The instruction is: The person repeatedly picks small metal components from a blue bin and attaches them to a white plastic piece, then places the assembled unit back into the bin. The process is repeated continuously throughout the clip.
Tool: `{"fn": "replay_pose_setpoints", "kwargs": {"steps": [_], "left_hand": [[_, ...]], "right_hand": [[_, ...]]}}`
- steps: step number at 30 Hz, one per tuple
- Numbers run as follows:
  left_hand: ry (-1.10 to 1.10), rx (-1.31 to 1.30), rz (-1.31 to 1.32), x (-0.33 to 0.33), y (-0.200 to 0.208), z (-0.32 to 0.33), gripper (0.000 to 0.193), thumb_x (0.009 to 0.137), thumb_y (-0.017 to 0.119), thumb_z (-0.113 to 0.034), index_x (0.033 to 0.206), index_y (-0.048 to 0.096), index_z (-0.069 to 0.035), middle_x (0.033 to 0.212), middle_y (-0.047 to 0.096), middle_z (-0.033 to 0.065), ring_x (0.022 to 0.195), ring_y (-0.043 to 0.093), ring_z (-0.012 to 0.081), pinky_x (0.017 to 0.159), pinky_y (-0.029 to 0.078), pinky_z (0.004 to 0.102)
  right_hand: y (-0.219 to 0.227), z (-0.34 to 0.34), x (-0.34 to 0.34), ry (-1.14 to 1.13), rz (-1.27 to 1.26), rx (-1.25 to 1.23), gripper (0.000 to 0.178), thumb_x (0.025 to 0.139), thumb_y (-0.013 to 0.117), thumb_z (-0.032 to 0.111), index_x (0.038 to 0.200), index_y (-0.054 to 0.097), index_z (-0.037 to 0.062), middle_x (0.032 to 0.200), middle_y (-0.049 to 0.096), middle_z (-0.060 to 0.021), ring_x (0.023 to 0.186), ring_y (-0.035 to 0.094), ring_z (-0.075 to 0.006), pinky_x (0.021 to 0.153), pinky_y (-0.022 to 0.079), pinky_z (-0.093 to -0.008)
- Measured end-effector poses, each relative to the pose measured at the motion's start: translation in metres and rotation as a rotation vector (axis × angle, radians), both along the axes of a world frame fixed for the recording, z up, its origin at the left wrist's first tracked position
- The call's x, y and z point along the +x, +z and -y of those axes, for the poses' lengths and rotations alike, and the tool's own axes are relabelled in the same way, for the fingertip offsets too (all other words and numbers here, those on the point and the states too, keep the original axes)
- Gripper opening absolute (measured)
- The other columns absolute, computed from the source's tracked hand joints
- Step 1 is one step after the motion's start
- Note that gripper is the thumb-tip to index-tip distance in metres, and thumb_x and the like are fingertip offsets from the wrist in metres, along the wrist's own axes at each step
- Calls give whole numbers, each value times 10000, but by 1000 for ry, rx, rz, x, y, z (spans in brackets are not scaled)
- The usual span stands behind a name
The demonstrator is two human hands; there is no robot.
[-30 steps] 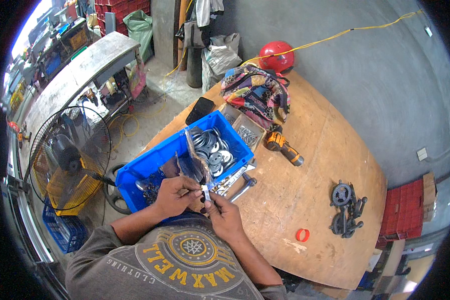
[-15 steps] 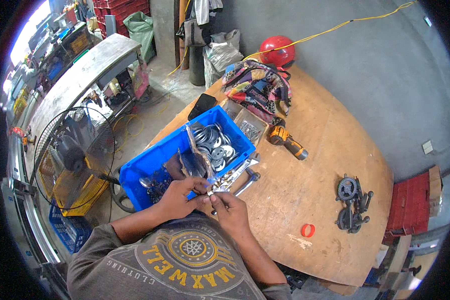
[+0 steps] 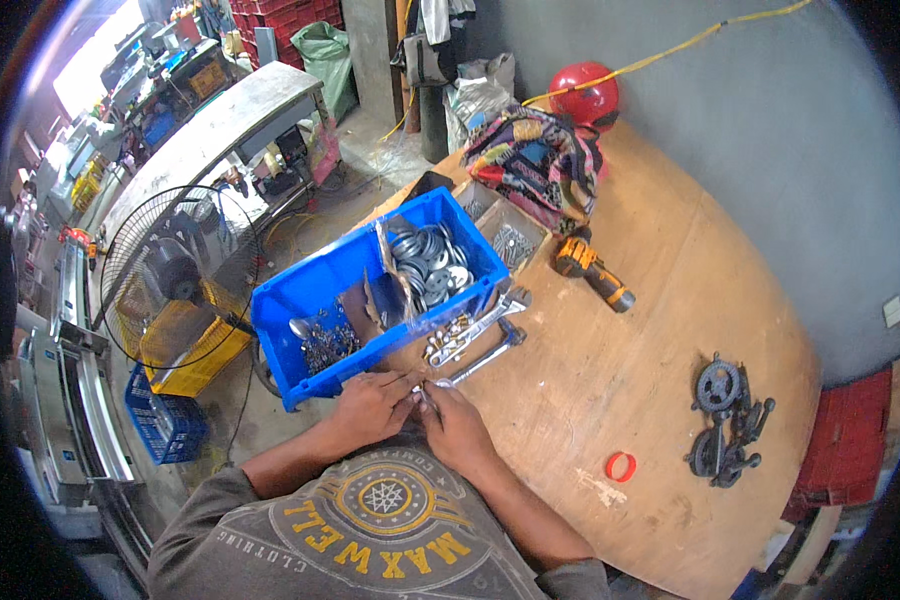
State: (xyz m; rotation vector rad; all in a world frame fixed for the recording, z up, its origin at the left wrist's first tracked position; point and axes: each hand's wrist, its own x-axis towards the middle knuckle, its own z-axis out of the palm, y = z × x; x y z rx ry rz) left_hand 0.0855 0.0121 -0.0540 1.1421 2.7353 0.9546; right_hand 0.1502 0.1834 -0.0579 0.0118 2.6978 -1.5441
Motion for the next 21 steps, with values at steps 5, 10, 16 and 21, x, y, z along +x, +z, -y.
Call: {"fn": "replay_pose_setpoints", "kwargs": {"steps": [5,10,16,21], "left_hand": [[68,-120,46,31,-28,-17,441,854,605,-154,1265,545,-3,930,653,160,797,664,334,694,526,441],[107,-212,81,44,-41,-26,373,891,574,-175,1222,549,-6,953,662,178,811,662,356,674,522,465],[155,-249,43,35,-52,-49,267,898,561,-198,1082,599,-8,857,670,186,785,662,373,683,514,496],[170,-237,61,19,-64,-59,240,874,584,-225,987,656,-25,864,676,218,796,662,400,712,520,501]], "right_hand": [[-42,-9,5,66,343,-414,426,916,617,144,1299,541,-26,1033,659,-115,782,643,-184,680,534,-314],[-59,-28,11,139,482,-455,449,871,618,171,1280,558,-4,1014,671,-174,866,652,-275,767,516,-368],[-80,-42,0,119,118,-145,381,890,567,215,1209,603,9,1065,666,-259,953,653,-426,851,504,-468],[-88,-52,-7,64,252,-19,302,930,552,204,1167,651,44,1092,665,-241,1020,634,-415,883,498,-450]]}}
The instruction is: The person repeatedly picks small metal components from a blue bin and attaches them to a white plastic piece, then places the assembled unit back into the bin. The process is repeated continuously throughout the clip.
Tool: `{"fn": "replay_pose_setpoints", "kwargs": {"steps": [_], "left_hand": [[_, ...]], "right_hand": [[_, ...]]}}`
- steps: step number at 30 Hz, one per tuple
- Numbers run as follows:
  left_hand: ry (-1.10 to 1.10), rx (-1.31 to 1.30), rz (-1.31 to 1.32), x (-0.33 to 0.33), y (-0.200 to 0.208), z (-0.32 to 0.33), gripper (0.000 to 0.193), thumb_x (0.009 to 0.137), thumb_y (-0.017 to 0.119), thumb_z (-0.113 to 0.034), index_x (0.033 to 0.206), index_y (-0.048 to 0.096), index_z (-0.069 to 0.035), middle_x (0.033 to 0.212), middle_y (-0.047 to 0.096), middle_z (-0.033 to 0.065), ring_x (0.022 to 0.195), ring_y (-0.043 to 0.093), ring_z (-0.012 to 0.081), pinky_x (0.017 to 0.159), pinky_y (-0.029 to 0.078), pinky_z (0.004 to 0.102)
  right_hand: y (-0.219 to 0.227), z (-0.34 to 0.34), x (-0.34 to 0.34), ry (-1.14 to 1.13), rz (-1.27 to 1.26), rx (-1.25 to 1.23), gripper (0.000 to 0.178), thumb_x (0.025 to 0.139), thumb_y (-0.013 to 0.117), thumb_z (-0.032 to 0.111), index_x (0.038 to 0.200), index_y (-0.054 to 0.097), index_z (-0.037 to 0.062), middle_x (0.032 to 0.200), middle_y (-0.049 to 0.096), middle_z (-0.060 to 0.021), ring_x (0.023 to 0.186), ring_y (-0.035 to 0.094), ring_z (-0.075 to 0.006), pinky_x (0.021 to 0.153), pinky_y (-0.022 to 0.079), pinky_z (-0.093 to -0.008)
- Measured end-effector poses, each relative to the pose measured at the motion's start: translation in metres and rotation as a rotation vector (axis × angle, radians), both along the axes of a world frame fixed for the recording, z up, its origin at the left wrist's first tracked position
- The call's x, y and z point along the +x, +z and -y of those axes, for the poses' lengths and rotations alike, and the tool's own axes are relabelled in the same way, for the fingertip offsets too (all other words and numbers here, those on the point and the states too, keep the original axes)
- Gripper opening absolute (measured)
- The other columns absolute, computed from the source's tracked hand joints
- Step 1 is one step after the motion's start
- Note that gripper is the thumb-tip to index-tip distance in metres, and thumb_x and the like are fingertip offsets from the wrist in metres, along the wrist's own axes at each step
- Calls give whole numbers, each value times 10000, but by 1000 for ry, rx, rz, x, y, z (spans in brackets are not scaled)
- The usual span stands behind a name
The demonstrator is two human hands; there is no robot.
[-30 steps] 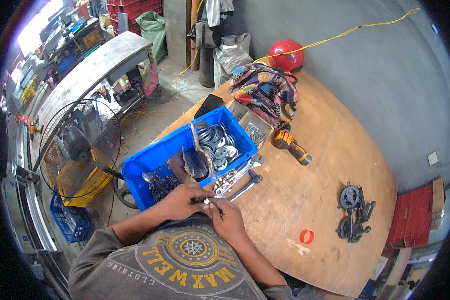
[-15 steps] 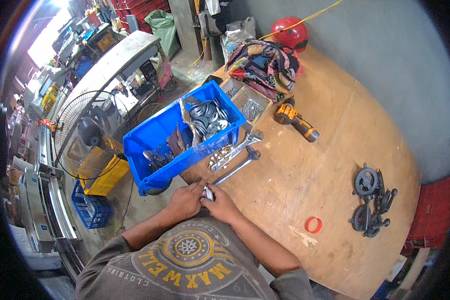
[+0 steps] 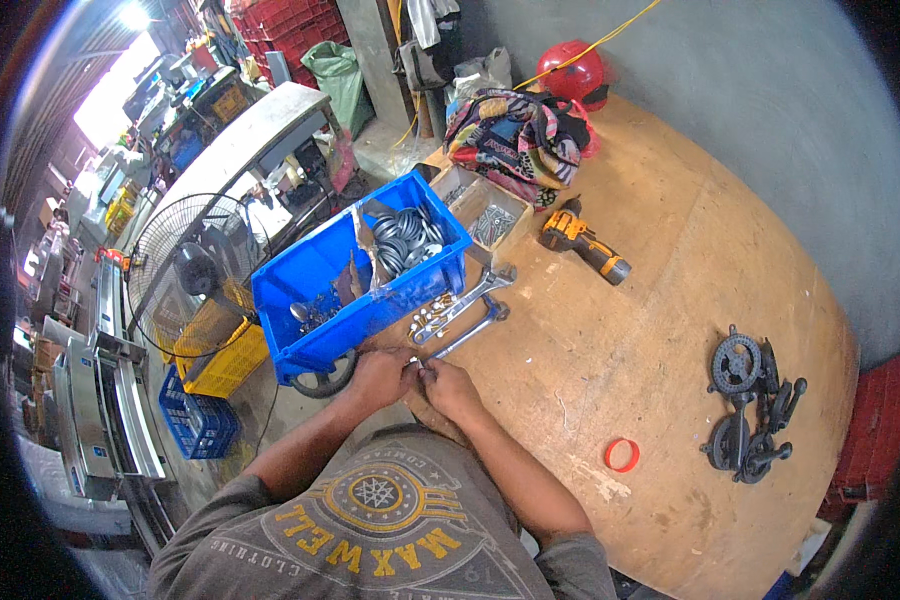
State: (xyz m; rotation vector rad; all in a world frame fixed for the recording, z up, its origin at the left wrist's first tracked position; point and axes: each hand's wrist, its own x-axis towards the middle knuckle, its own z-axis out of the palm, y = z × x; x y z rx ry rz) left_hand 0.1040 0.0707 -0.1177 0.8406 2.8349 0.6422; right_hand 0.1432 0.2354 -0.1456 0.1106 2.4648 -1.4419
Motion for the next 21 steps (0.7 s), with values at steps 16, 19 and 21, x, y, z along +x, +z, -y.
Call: {"fn": "replay_pose_setpoints", "kwargs": {"steps": [16,19,21], "left_hand": [[111,454,675,-66,-41,-18,255,885,684,-109,1091,593,10,916,687,131,847,665,200,740,537,329],[135,669,863,-74,-51,-12,199,914,643,-56,1066,535,14,868,654,93,816,649,157,708,538,291],[131,704,842,-77,-62,-5,183,915,641,-58,1050,537,7,863,650,89,791,648,159,706,542,302]], "right_hand": [[61,-64,28,24,-327,60,274,937,568,255,1058,665,28,1051,654,-182,983,622,-376,851,491,-421],[33,-87,60,-183,-156,-42,251,939,593,233,1048,675,22,987,677,-188,911,654,-346,809,503,-384],[8,-89,79,-289,-15,-68,245,939,603,222,1045,673,12,941,686,-186,861,668,-316,779,507,-368]]}}
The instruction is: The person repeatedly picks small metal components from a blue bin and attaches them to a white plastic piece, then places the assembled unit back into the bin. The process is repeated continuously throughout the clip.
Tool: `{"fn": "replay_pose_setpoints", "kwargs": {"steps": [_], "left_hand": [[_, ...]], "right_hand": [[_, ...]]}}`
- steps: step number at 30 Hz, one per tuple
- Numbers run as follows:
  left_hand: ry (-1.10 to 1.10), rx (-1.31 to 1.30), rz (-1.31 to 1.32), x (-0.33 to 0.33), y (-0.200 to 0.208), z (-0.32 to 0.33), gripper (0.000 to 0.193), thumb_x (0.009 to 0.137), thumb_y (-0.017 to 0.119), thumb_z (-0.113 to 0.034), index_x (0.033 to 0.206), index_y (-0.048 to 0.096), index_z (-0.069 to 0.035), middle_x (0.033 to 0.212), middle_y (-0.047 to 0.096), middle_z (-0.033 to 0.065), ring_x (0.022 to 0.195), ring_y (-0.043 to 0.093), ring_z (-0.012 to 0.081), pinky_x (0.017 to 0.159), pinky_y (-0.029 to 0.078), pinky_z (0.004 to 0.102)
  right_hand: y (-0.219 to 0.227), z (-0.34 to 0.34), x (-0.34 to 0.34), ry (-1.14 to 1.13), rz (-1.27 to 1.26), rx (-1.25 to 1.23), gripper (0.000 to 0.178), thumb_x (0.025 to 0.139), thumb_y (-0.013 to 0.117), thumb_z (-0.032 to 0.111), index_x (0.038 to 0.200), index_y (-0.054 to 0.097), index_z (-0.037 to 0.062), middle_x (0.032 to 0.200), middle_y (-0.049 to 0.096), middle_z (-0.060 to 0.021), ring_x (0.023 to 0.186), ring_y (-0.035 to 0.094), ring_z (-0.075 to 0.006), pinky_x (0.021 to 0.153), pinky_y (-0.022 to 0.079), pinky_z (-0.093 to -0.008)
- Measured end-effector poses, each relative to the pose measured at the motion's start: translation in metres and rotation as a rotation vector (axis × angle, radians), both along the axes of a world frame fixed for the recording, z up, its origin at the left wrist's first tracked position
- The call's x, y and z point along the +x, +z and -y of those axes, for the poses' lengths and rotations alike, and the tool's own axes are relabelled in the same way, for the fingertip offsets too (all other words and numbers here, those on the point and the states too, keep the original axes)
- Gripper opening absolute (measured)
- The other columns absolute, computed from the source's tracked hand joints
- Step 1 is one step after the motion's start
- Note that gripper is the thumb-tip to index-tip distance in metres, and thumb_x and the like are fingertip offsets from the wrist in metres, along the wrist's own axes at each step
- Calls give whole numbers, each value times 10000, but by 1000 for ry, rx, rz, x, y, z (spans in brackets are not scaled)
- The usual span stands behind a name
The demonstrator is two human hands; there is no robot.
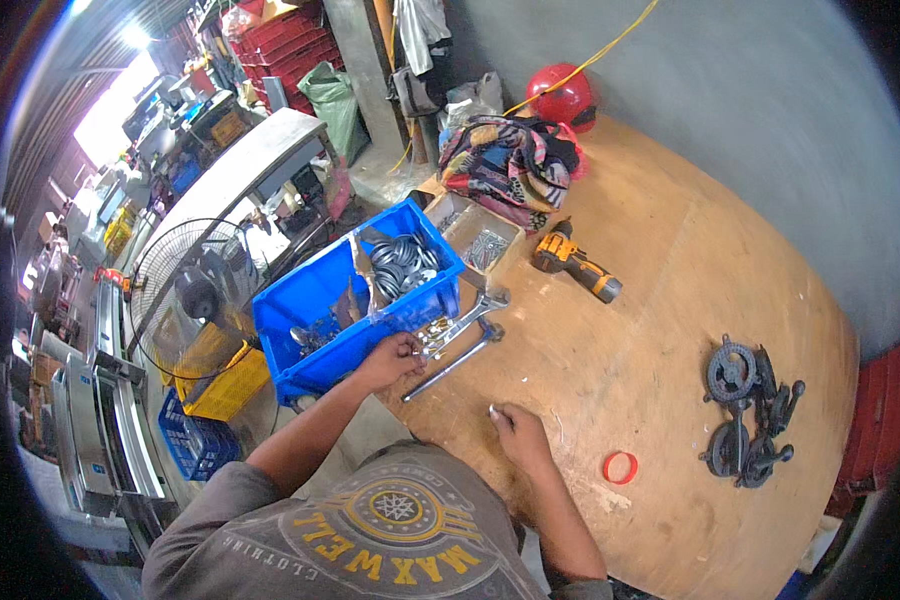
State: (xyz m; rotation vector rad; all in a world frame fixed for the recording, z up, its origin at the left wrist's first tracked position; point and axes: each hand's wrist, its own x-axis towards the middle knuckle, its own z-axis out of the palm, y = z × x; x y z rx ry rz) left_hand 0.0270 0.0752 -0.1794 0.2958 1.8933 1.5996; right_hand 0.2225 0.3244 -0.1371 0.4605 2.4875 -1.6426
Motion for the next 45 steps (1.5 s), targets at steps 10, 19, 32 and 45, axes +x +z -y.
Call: {"fn": "replay_pose_setpoints", "kwargs": {"steps": [10,19,32,45], "left_hand": [[-139,-994,-779,-3,-57,-12,203,886,552,-216,981,671,-81,915,679,181,801,645,307,720,503,462],[-86,-597,-855,55,71,-12,325,817,675,-267,1068,657,-62,1006,663,195,962,644,377,775,535,473],[-18,-941,-572,-32,62,195,310,798,667,-234,1085,690,-118,979,705,166,936,668,364,811,523,473],[143,-890,-403,-20,29,181,327,802,640,-160,1123,689,-133,1060,690,176,1012,653,355,878,517,476]], "right_hand": [[-50,10,18,1,-95,59,188,953,594,128,1017,655,-38,801,658,-90,691,623,-144,646,518,-281],[-18,0,-16,207,184,223,458,968,498,296,1265,583,-43,1208,639,-238,1147,589,-328,993,440,-375],[-50,23,-31,17,-57,-120,196,964,584,119,1048,639,-49,852,660,-95,725,625,-144,623,528,-279],[-27,27,-36,86,43,18,204,961,583,112,1065,638,-54,873,671,-100,703,623,-141,646,522,-275]]}}
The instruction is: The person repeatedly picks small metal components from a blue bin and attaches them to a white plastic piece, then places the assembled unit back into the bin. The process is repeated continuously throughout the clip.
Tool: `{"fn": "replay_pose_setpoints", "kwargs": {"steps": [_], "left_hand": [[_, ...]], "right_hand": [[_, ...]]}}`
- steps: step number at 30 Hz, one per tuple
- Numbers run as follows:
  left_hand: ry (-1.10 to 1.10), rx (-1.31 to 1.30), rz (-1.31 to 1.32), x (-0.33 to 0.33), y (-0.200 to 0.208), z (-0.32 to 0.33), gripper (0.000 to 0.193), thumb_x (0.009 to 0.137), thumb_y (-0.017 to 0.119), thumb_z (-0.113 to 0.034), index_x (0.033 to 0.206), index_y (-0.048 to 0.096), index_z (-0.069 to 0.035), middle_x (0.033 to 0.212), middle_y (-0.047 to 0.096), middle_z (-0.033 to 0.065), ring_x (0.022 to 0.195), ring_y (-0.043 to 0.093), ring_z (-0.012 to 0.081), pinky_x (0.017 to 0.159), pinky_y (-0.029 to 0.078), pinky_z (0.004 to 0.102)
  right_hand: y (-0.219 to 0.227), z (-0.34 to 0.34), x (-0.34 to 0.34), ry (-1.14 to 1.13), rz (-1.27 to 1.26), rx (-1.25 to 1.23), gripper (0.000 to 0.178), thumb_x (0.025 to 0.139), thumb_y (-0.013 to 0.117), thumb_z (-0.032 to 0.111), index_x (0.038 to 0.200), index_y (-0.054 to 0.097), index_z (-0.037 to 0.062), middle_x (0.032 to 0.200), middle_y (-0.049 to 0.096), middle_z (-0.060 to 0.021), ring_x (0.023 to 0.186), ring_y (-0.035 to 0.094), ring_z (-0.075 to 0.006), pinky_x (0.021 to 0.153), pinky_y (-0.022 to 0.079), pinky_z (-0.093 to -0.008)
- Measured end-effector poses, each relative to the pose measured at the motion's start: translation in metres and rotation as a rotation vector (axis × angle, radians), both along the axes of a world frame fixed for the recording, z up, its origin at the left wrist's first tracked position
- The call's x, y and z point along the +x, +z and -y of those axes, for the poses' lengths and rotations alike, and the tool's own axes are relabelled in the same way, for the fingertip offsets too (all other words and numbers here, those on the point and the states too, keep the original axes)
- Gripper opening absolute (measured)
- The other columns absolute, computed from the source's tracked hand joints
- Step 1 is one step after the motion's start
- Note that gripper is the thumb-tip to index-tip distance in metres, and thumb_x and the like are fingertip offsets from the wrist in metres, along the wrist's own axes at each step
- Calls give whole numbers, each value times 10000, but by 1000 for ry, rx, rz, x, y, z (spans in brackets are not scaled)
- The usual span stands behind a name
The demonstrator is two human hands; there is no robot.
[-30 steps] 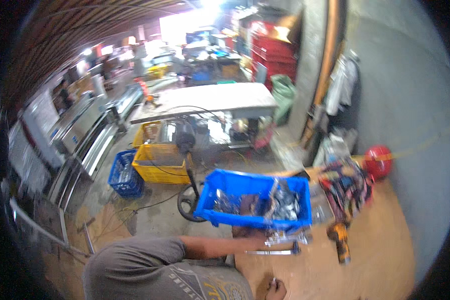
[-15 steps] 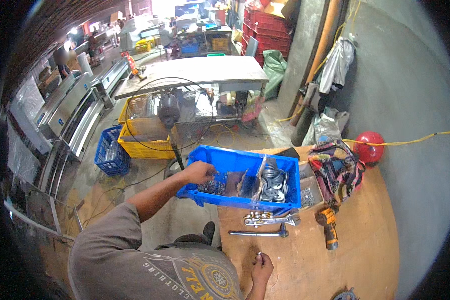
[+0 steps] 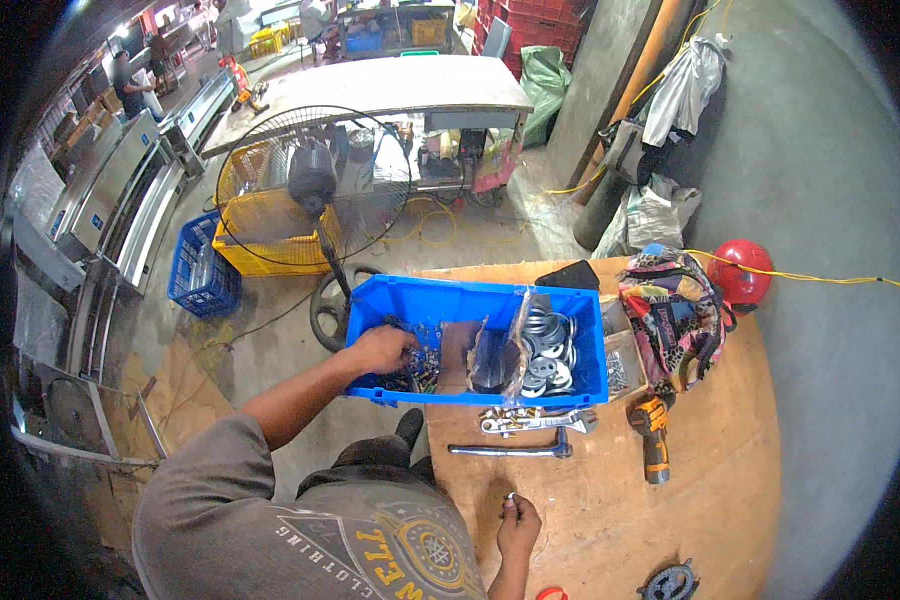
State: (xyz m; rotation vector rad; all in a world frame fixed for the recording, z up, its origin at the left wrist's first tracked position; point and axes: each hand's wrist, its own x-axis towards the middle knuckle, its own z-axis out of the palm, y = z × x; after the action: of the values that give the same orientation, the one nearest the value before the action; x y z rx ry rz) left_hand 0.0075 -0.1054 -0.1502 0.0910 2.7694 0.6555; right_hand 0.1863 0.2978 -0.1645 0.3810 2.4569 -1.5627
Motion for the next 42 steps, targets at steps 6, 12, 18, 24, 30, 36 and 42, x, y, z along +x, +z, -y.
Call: {"fn": "replay_pose_setpoints", "kwargs": {"steps": [6,12,18,24,30,36,42], "left_hand": [[-102,48,20,-23,3,10,353,797,626,-106,1145,683,-121,1072,680,197,1036,645,361,895,511,467],[-356,145,189,-26,-3,-3,337,793,665,-141,1125,670,-81,1039,680,213,1007,646,387,882,509,489],[-342,94,252,-25,-22,-18,278,817,592,-89,1073,662,-9,1015,669,249,987,648,411,872,507,512],[-325,295,229,-32,-15,-14,301,843,556,-110,1114,635,-6,1034,661,268,1000,642,413,862,511,505],[-273,190,187,-30,5,1,644,845,617,-173,1425,373,-33,1055,642,294,959,641,429,851,505,524],[-245,185,97,-21,45,1,644,743,755,-143,1310,459,-76,1063,657,249,1004,629,439,843,487,527],[-130,345,29,-14,80,16,491,732,756,-150,1171,583,-14,956,690,200,926,668,366,773,516,458]], "right_hand": [[17,8,-26,-62,14,44,196,956,594,117,1047,652,-47,877,677,-114,697,627,-155,649,523,-284],[28,17,-45,-31,44,113,199,960,584,113,1040,653,-56,869,668,-118,704,625,-159,645,526,-289],[39,32,-74,-16,21,192,211,962,576,105,1063,641,-68,864,659,-115,728,621,-162,657,527,-291],[37,41,-90,-30,-66,205,193,945,574,85,1016,647,-78,848,658,-148,670,623,-186,632,513,-306],[13,44,-88,-58,-177,35,218,921,605,112,953,644,-100,809,651,-143,672,615,-188,641,501,-312],[-21,10,-85,176,-40,217,363,970,535,280,1191,644,13,1028,664,-266,983,635,-405,827,495,-428],[-50,-3,-75,188,-88,278,392,957,531,281,1236,621,20,1084,664,-256,1043,633,-384,879,486,-429]]}}
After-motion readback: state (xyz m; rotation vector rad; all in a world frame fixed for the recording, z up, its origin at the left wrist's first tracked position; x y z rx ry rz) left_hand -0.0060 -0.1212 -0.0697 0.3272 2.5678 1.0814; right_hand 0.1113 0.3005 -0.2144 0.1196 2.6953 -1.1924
